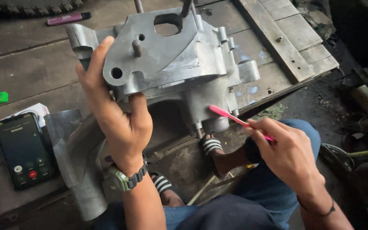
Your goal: The person scrubs a silver metal engine part with a pink toothbrush while holding it with their left hand. They briefly pause to answer a phone call on a smartphone before resuming the scrubbing action on the metal component.
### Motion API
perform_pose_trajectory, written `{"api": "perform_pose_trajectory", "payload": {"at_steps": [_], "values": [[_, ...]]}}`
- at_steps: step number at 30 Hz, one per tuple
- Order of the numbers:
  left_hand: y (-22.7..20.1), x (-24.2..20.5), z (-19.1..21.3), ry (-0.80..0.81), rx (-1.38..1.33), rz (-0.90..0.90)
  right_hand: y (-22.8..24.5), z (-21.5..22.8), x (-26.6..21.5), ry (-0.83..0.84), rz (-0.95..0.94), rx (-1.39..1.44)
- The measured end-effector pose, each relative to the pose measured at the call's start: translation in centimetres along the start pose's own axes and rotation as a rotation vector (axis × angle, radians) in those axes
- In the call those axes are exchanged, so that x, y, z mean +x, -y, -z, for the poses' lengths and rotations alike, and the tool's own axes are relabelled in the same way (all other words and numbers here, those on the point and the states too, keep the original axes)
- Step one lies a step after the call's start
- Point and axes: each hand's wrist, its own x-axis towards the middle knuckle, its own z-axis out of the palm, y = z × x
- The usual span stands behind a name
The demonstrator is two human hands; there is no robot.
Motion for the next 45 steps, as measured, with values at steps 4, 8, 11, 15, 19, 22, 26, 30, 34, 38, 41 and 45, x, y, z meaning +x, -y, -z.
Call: {"api": "perform_pose_trajectory", "payload": {"at_steps": [4, 8, 11, 15, 19, 22, 26, 30, 34, 38, 41, 45], "values": [[-0.1, -0.1, -0.2, -0.013, -0.023, 0.005, 0.6, -0.3, 0.9, -0.037, 0.015, -0.05], [0.0, 0.1, 0.0, -0.008, -0.021, -0.013, 1.7, -0.5, 3.0, -0.013, 0.105, 0.021], [0.0, -0.1, 0.2, 0.009, -0.008, -0.002, 1.2, 0.3, 2.0, 0.016, 0.043, 0.005], [-0.3, -0.1, -0.3, -0.019, 0.02, 0.026, -0.9, 0.5, 0.4, -0.029, -0.026, 0.003], [-0.4, 0.0, -0.2, -0.023, 0.0, 0.011, 1.1, -0.3, 2.6, -0.031, 0.012, -0.02], [-0.4, 0.2, 0.0, -0.005, -0.003, 0.001, 1.4, -0.1, 3.1, 0.026, 0.03, 0.029], [-0.1, 0.1, -0.1, 0.001, 0.004, 0.013, -0.5, 0.2, 0.9, -0.024, -0.041, -0.039], [-0.7, 0.1, -0.1, -0.001, -0.004, 0.015, 0.9, 0.4, 2.1, -0.036, -0.037, -0.004], [-0.7, 0.1, 0.1, 0.007, -0.012, 0.005, 1.3, 0.0, 3.4, -0.002, 0.05, 0.005], [-0.7, 0.2, 0.4, 0.038, -0.007, -0.017, -0.1, 0.5, 1.3, -0.007, -0.044, -0.014], [-0.7, 0.3, 0.2, 0.02, -0.015, -0.023, 0.1, 1.0, 1.7, -0.021, -0.063, -0.026], [-0.8, -0.1, 0.1, 0.026, -0.019, 0.01, 1.0, 0.1, 3.8, 0.022, 0.021, -0.036]]}}
